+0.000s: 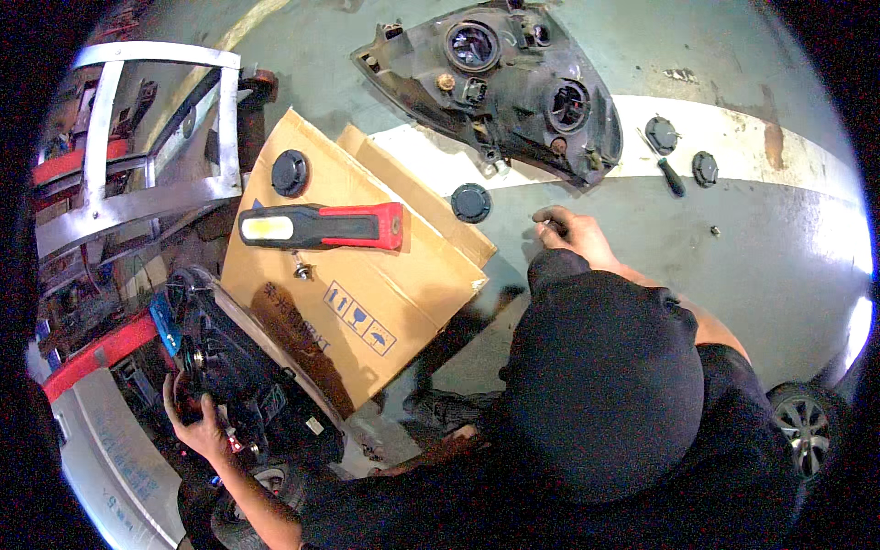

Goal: The person works on a disassembled car headlight assembly on a cardboard surface, using a screwdriver and a small green tool to manipulate internal components and wiring. The person removes and replaces parts, adjusts wires, and handles the assembly with both hands.

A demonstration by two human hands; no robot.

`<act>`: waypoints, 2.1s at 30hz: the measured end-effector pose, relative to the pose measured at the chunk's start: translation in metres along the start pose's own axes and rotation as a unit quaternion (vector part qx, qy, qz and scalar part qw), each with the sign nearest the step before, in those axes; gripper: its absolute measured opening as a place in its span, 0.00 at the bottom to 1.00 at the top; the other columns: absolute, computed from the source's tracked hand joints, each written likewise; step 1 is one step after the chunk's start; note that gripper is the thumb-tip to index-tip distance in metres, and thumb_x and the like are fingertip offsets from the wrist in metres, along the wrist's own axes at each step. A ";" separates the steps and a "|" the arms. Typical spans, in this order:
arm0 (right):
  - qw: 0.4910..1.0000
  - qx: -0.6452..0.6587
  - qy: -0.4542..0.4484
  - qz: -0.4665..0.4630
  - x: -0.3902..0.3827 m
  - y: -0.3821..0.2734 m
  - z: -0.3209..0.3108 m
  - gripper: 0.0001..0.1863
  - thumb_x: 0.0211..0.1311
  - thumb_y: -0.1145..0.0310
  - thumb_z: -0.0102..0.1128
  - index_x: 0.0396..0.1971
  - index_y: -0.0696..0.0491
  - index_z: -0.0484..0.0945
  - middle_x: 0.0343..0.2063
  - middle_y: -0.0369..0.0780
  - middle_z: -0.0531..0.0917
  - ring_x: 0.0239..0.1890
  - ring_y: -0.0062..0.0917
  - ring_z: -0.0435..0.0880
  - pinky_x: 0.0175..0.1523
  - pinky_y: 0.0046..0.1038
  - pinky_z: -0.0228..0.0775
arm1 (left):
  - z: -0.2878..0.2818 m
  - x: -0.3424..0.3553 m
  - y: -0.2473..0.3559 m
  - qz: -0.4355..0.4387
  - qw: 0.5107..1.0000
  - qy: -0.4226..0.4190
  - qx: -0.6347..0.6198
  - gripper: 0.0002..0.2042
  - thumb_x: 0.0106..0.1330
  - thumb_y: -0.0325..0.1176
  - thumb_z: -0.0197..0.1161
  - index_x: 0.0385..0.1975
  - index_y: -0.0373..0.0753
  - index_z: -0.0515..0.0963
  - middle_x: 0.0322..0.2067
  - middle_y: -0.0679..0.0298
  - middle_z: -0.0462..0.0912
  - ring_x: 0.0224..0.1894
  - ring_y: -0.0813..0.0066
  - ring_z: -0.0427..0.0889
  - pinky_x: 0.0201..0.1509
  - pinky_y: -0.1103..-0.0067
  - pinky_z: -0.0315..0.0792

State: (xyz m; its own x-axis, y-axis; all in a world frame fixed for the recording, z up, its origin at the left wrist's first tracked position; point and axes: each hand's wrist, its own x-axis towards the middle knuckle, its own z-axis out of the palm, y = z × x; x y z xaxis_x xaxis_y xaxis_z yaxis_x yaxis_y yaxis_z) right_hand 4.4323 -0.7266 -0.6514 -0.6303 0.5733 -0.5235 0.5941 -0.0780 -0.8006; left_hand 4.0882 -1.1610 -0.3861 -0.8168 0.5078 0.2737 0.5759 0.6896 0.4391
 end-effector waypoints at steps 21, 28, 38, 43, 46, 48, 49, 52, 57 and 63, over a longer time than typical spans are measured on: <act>0.287 -0.651 -0.005 -0.703 0.057 -0.246 0.204 0.18 0.63 0.56 0.53 0.50 0.44 0.79 0.55 0.38 0.79 0.58 0.28 0.74 0.61 0.37 0.61 | 0.030 -0.023 0.058 0.231 0.969 -0.064 0.059 0.32 0.40 0.38 0.83 0.46 0.35 0.76 0.49 0.45 0.81 0.45 0.52 0.81 0.46 0.65 0.77; 0.549 -0.389 -0.239 -0.700 0.098 -0.256 0.200 0.14 0.54 0.59 0.60 0.38 0.49 0.80 0.40 0.40 0.77 0.43 0.36 0.74 0.49 0.33 0.70 | 0.038 -0.024 0.054 0.246 0.965 -0.072 0.059 0.32 0.39 0.40 0.83 0.45 0.37 0.76 0.48 0.47 0.81 0.44 0.52 0.82 0.42 0.66 0.79; 0.853 -0.081 -0.232 -0.461 0.085 -0.303 0.168 0.12 0.71 0.65 0.55 0.43 0.58 0.80 0.36 0.44 0.83 0.40 0.30 0.83 0.48 0.33 0.75 | 0.045 -0.028 0.060 0.256 0.960 -0.091 0.060 0.32 0.39 0.42 0.82 0.46 0.38 0.78 0.48 0.51 0.81 0.42 0.54 0.82 0.38 0.69 0.79; 0.876 0.119 -0.366 -0.291 0.059 -0.341 0.142 0.13 0.71 0.67 0.50 0.44 0.62 0.78 0.37 0.38 0.81 0.40 0.20 0.79 0.50 0.25 0.74 | 0.044 -0.023 0.072 0.227 0.964 -0.112 0.085 0.30 0.42 0.42 0.80 0.46 0.37 0.79 0.48 0.52 0.80 0.42 0.56 0.80 0.39 0.69 0.78; 0.851 0.078 -0.372 -0.362 0.041 -0.346 0.135 0.13 0.71 0.69 0.50 0.44 0.62 0.78 0.37 0.38 0.81 0.40 0.19 0.79 0.50 0.26 0.74 | 0.042 -0.021 0.081 0.177 0.968 -0.154 0.090 0.32 0.43 0.42 0.80 0.49 0.35 0.78 0.49 0.51 0.77 0.46 0.51 0.78 0.45 0.64 0.76; 0.836 0.083 -0.385 -0.382 0.033 -0.344 0.138 0.12 0.70 0.68 0.52 0.42 0.61 0.79 0.35 0.39 0.84 0.40 0.21 0.81 0.49 0.27 0.75 | 0.044 -0.017 0.087 0.164 0.967 -0.165 0.101 0.31 0.44 0.42 0.80 0.49 0.35 0.78 0.49 0.51 0.77 0.47 0.51 0.78 0.46 0.64 0.76; 0.835 0.086 -0.395 -0.374 0.027 -0.343 0.140 0.12 0.71 0.68 0.52 0.43 0.61 0.79 0.34 0.39 0.84 0.40 0.21 0.81 0.49 0.27 0.75 | 0.042 -0.015 0.092 0.160 0.968 -0.166 0.094 0.29 0.46 0.40 0.79 0.48 0.35 0.78 0.48 0.52 0.78 0.47 0.51 0.78 0.47 0.64 0.76; 0.821 0.083 -0.413 -0.386 0.012 -0.340 0.142 0.12 0.72 0.68 0.53 0.45 0.61 0.77 0.38 0.40 0.83 0.44 0.21 0.80 0.52 0.27 0.74 | 0.044 -0.012 0.091 0.162 0.977 -0.116 0.077 0.26 0.47 0.38 0.79 0.46 0.34 0.78 0.46 0.52 0.79 0.47 0.52 0.78 0.50 0.64 0.75; 0.788 0.093 -0.470 -0.388 -0.006 -0.336 0.151 0.10 0.73 0.71 0.49 0.46 0.60 0.74 0.38 0.37 0.78 0.43 0.19 0.76 0.51 0.27 0.71 | 0.043 -0.002 0.097 0.174 0.984 -0.009 -0.030 0.19 0.48 0.30 0.78 0.40 0.34 0.79 0.36 0.54 0.82 0.36 0.56 0.79 0.41 0.68 0.73; 0.762 0.061 -0.467 -0.444 -0.012 -0.332 0.149 0.11 0.72 0.72 0.49 0.49 0.60 0.72 0.39 0.38 0.77 0.44 0.20 0.75 0.52 0.28 0.71 | 0.037 0.001 0.104 0.187 0.980 0.008 -0.069 0.12 0.53 0.24 0.74 0.37 0.33 0.80 0.33 0.54 0.83 0.34 0.56 0.81 0.42 0.68 0.74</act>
State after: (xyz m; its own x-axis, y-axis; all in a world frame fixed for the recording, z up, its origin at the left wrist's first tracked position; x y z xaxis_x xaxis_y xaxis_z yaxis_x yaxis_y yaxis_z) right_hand 4.1681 -0.8294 -0.4225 -0.8715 -0.3826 0.3067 -0.2886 -0.1054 -0.9516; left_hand 4.1486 -1.0701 -0.3719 -0.5509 0.7022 0.4511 0.8257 0.3797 0.4173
